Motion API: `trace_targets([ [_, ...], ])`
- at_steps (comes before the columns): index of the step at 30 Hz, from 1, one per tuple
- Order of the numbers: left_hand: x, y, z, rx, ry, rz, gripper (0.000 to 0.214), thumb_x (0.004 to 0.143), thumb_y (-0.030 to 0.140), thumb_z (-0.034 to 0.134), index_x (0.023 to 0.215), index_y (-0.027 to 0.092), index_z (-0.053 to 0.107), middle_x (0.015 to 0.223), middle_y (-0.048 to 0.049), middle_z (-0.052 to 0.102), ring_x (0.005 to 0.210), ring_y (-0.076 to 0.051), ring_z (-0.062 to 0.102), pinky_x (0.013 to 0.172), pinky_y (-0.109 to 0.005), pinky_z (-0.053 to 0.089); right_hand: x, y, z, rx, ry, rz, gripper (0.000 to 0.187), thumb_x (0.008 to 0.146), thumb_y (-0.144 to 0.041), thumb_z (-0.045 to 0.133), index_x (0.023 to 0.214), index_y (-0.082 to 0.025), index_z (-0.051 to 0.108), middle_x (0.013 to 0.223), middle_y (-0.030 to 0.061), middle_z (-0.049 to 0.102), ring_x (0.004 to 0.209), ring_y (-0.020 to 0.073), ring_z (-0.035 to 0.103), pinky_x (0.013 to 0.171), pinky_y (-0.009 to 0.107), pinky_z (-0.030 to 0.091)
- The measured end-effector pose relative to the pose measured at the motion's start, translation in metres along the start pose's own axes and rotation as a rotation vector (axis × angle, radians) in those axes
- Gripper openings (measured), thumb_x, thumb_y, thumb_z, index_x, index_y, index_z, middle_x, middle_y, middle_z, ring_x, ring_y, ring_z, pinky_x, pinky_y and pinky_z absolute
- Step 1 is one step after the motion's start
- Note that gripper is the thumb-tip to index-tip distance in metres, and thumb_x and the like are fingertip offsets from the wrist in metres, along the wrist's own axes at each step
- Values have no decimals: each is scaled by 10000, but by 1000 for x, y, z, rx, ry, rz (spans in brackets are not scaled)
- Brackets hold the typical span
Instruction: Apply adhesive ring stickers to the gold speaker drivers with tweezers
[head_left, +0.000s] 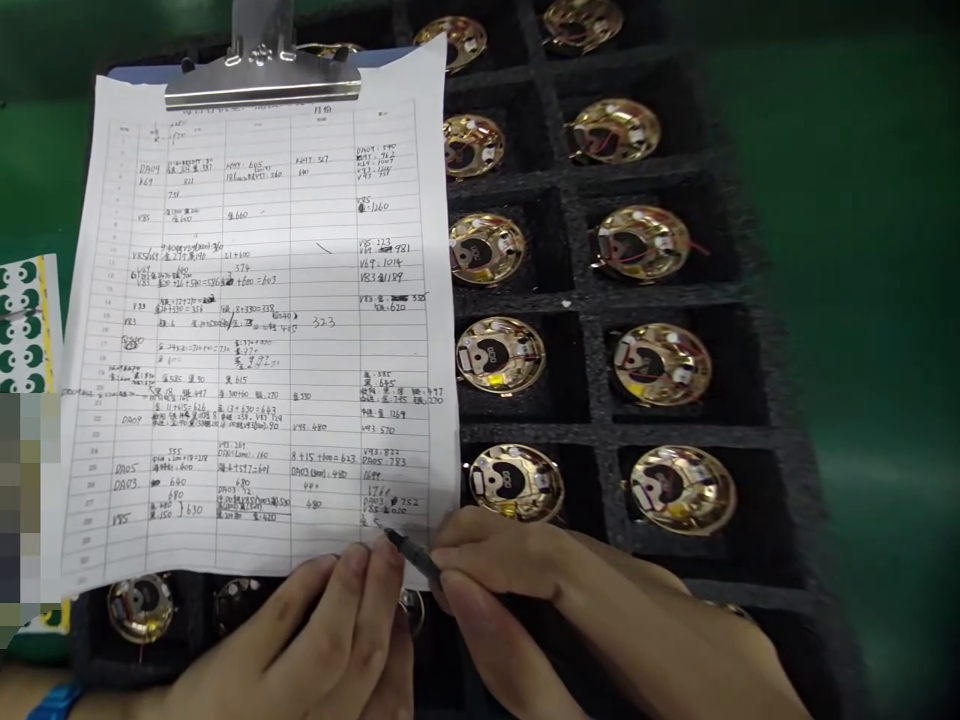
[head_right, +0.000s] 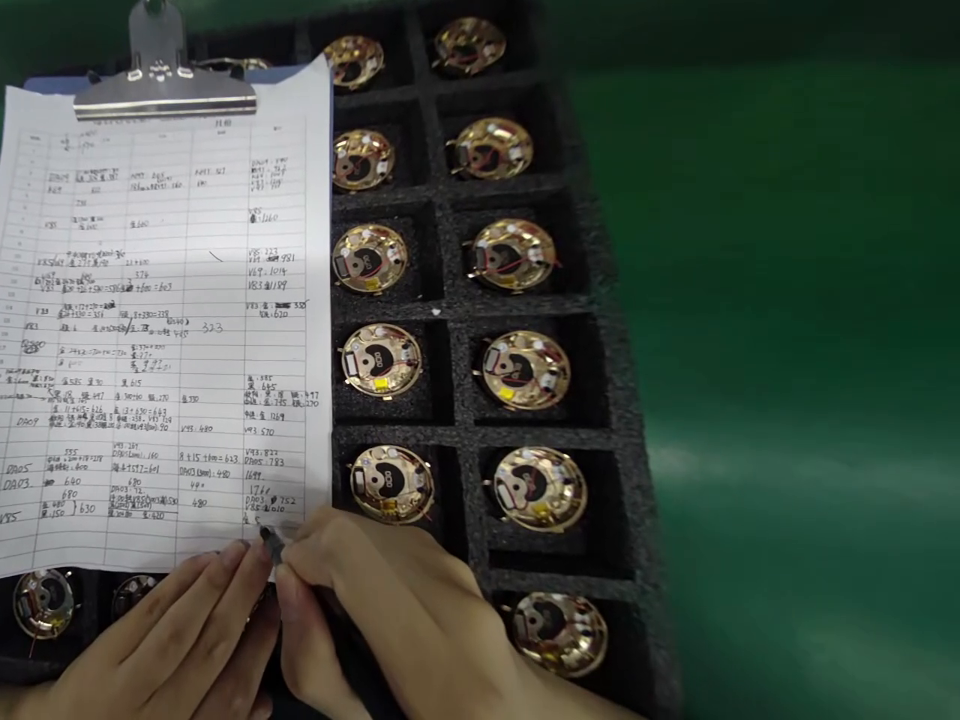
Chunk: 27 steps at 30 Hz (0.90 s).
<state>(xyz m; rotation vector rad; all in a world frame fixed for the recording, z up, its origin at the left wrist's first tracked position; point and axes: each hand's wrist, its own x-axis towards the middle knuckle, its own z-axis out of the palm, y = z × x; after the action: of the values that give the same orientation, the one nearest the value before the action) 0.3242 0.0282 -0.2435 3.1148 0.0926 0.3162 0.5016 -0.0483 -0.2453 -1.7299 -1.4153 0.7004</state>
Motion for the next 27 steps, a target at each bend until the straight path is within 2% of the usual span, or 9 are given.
trace_targets([
  [4, 1, -1, -1, -2, -15, 14, 328, 980, 291, 408, 1072, 113, 667, 1206, -86, 678, 1143, -177, 596, 1212, -410, 187, 3, 4, 0, 65, -17, -41, 181, 975, -164, 416, 821, -254, 444, 626, -75, 546, 484, 96, 577, 509, 176, 497],
  [7, 1, -1, -1, -3, -13, 13, 327, 979, 279, 402, 1063, 108, 668, 1190, -85, 684, 1141, -177, 598, 1211, -404, 193, 1, 5, 2, 53, -22, -41, 187, 985, -189, 410, 814, -254, 447, 623, -70, 535, 523, 103, 606, 504, 181, 493],
  [14, 0, 0, -1, 5, -24, 20, 328, 967, 295, 420, 1083, 103, 659, 1239, -93, 658, 1191, -195, 571, 1213, -410, 193, 0, 4, 4, 36, 28, -59, 251, 1028, -220, 376, 787, -249, 440, 589, -67, 525, 470, 81, 574, 477, 158, 482],
  [27, -1, -2, -3, 17, -31, 39, 340, 977, 296, 401, 1095, 102, 654, 1241, -93, 659, 1169, -185, 583, 1204, -398, 220, 3, 2, 3, 46, 58, -17, 275, 1055, -254, 330, 796, -250, 423, 605, -61, 551, 450, 82, 543, 491, 187, 474],
])
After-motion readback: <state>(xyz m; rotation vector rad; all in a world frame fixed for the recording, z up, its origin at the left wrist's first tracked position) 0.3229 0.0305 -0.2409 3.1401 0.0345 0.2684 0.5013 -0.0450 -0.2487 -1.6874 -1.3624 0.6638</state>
